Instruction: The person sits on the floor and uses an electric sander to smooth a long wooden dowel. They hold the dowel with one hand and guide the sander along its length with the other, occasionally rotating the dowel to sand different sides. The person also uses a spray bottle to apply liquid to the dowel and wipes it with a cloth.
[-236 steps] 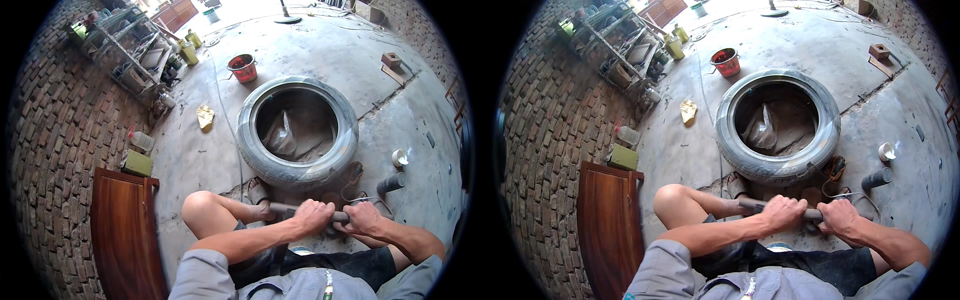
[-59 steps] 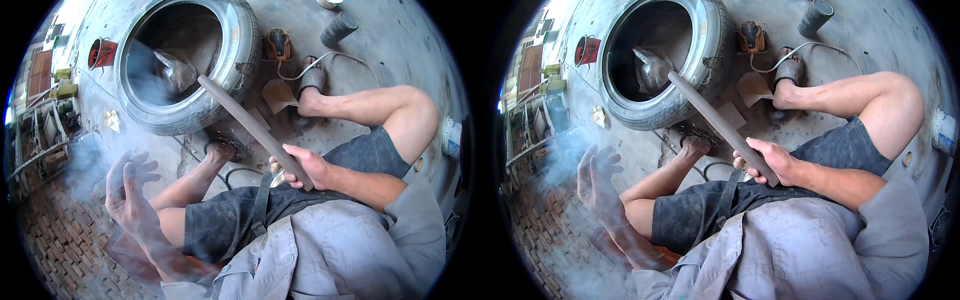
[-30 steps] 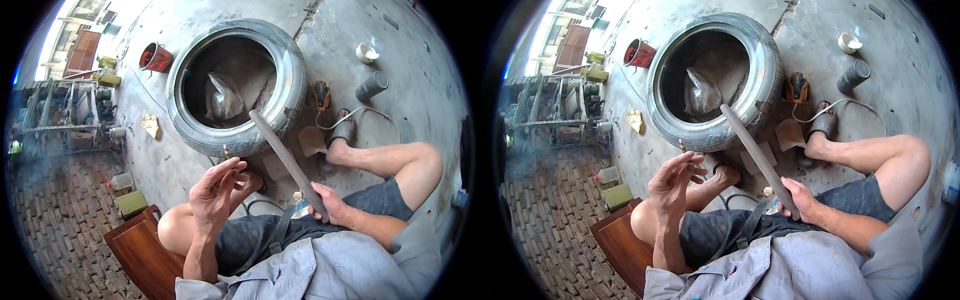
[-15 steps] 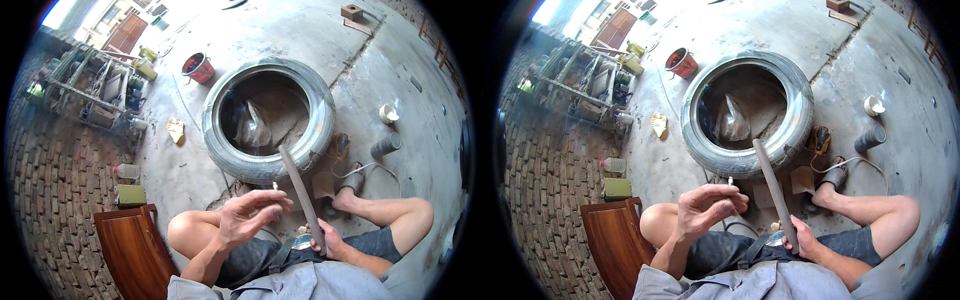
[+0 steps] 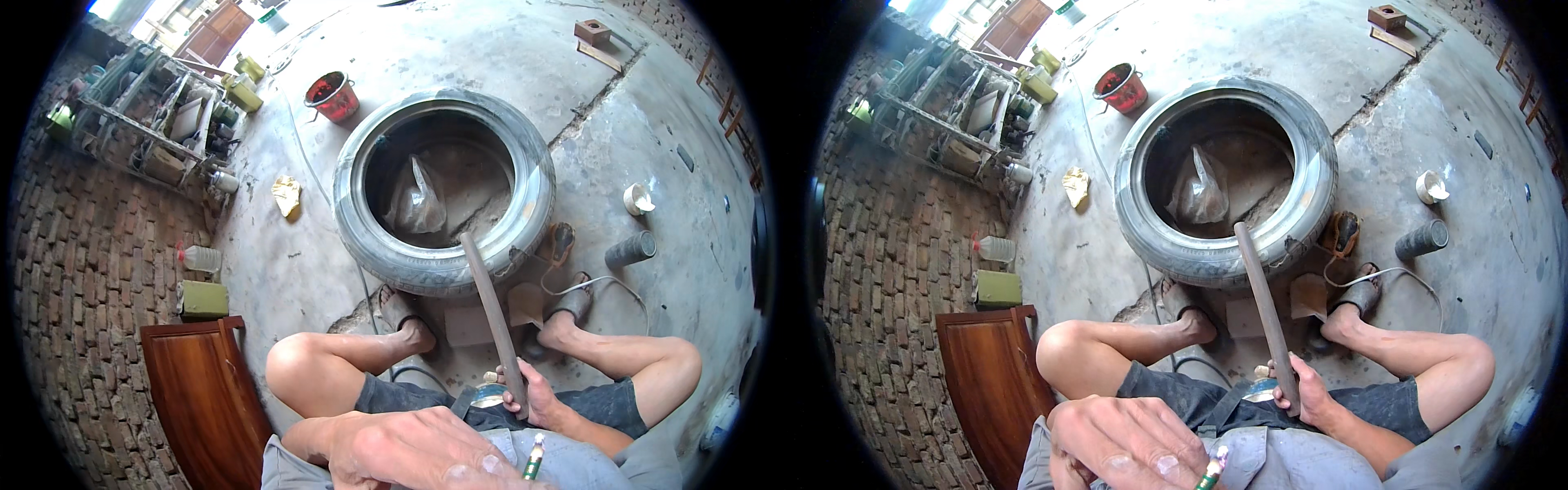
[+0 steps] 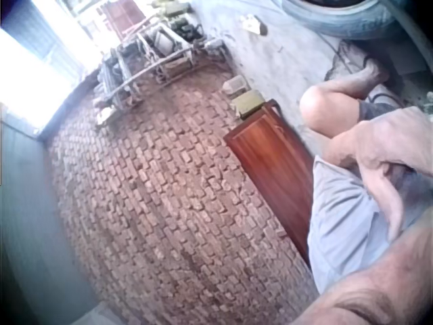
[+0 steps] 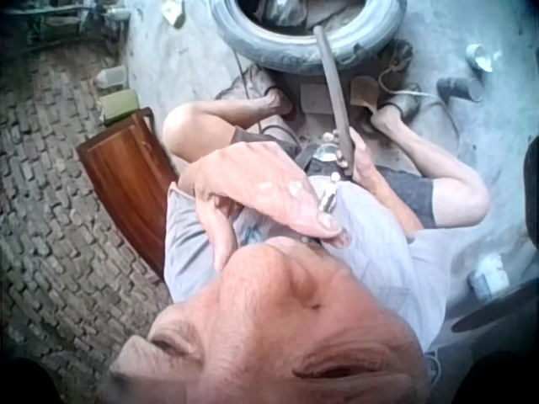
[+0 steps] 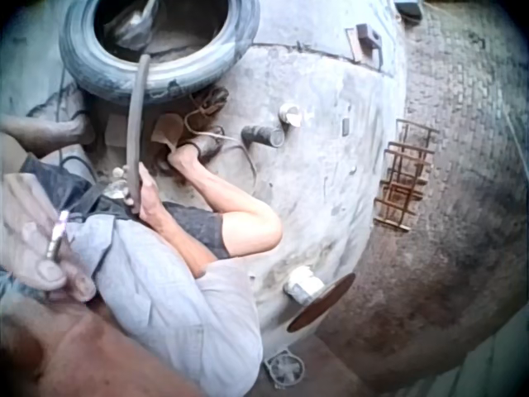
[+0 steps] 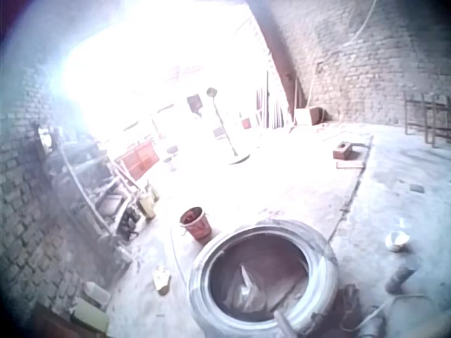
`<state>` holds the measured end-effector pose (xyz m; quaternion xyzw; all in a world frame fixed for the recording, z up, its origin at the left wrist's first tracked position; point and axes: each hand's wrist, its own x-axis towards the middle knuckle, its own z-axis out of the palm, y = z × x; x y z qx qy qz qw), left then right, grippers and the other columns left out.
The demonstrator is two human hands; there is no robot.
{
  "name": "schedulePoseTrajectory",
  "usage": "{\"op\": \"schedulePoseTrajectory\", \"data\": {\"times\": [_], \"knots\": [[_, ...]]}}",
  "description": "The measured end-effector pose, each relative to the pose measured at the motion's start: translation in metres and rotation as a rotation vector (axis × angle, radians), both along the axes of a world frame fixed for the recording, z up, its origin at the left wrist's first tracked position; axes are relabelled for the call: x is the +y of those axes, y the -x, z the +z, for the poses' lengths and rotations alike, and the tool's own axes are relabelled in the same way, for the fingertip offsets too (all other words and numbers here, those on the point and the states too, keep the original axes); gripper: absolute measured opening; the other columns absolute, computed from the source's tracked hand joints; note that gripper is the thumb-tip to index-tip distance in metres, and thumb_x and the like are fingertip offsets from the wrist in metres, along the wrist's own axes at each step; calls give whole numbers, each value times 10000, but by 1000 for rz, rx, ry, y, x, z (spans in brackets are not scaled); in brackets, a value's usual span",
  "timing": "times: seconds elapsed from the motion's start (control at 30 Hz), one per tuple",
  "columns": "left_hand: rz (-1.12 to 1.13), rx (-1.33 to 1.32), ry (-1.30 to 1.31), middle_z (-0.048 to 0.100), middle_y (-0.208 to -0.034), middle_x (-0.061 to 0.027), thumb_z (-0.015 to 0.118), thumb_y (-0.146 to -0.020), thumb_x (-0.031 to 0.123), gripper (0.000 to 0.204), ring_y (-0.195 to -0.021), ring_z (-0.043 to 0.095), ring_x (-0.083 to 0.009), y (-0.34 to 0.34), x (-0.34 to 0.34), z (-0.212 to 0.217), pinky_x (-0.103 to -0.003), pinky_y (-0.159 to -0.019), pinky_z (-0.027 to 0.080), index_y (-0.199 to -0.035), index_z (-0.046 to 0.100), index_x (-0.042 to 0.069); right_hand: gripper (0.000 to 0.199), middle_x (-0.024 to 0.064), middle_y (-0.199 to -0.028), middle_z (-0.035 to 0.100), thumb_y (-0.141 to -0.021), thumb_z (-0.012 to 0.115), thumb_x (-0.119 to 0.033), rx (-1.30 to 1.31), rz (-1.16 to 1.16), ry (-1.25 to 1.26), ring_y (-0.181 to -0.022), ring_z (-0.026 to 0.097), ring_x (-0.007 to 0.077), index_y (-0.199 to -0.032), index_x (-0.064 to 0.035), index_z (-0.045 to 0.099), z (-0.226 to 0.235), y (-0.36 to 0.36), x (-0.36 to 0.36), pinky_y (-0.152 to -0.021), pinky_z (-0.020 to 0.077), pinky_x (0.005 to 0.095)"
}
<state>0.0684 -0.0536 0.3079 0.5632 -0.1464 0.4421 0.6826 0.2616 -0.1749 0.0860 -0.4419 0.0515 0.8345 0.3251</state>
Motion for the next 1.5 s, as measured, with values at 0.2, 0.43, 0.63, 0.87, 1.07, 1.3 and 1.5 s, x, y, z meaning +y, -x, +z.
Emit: {"op": "schedulePoseTrajectory", "data": {"times": [0.2,0.43,0.63,0.87,1.07,1.3,1.5], "knots": [[67,10,38,689,-1067,-346,668,-930,517,782,-853,735,-394,1,-8,2,-410,-716,593,-1174,616,-224,474,115,-1054,538,-1039,452,-493,-15,8,-2,-609,541,148,-1160,-42,532,-3,1,0,-452,415,259],[145,-83,12,681,-1044,-361,651,-956,481,741,-847,732,-400,-3,-4,-3,-408,-702,591,-1165,616,-229,495,107,-1039,527,-1049,430,-492,12,2,-2,-626,571,150,-1181,-26,530,-7,2,-2,-458,424,271],[32,17,-14,679,-1028,-354,668,-966,424,673,-835,721,-405,0,4,-6,-407,-684,586,-1137,632,-226,526,96,-1005,541,-1048,439,-503,-10,-9,23,-622,590,157,-1231,-17,524,-8,1,-1,-440,438,261],[-66,-14,138,677,-1039,-355,681,-960,411,660,-838,718,-407,-17,-13,-25,-412,-683,585,-1134,635,-225,473,66,-921,569,-1061,437,-468,3,-28,16,-600,602,157,-1170,-28,575,-9,0,-2,-425,420,263],[-158,36,152,679,-1046,-352,679,-960,413,667,-857,719,-414,-19,-9,-28,-421,-696,587,-1142,630,-227,457,73,-996,542,-1072,398,-446,-9,-3,0,-627,580,150,-1205,-37,554,-11,-2,-3,-452,410,261],[-156,18,172,685,-1039,-347,681,-962,395,659,-865,720,-419,-21,-9,-33,-433,-707,588,-1142,623,-236,443,89,-872,607,-1071,421,-437,-7,-31,-32,-621,605,142,-1136,-29,580,-8,1,-3,-444,438,265],[-119,6,191,691,-1011,-345,695,-953,390,652,-859,722,-422,-22,-9,-32,-429,-697,587,-1117,633,-238,435,106,-945,621,-1078,396,-433,9,-26,-30,-627,583,140,-1191,-42,552,-9,-1,-4,-449,428,258]]}}
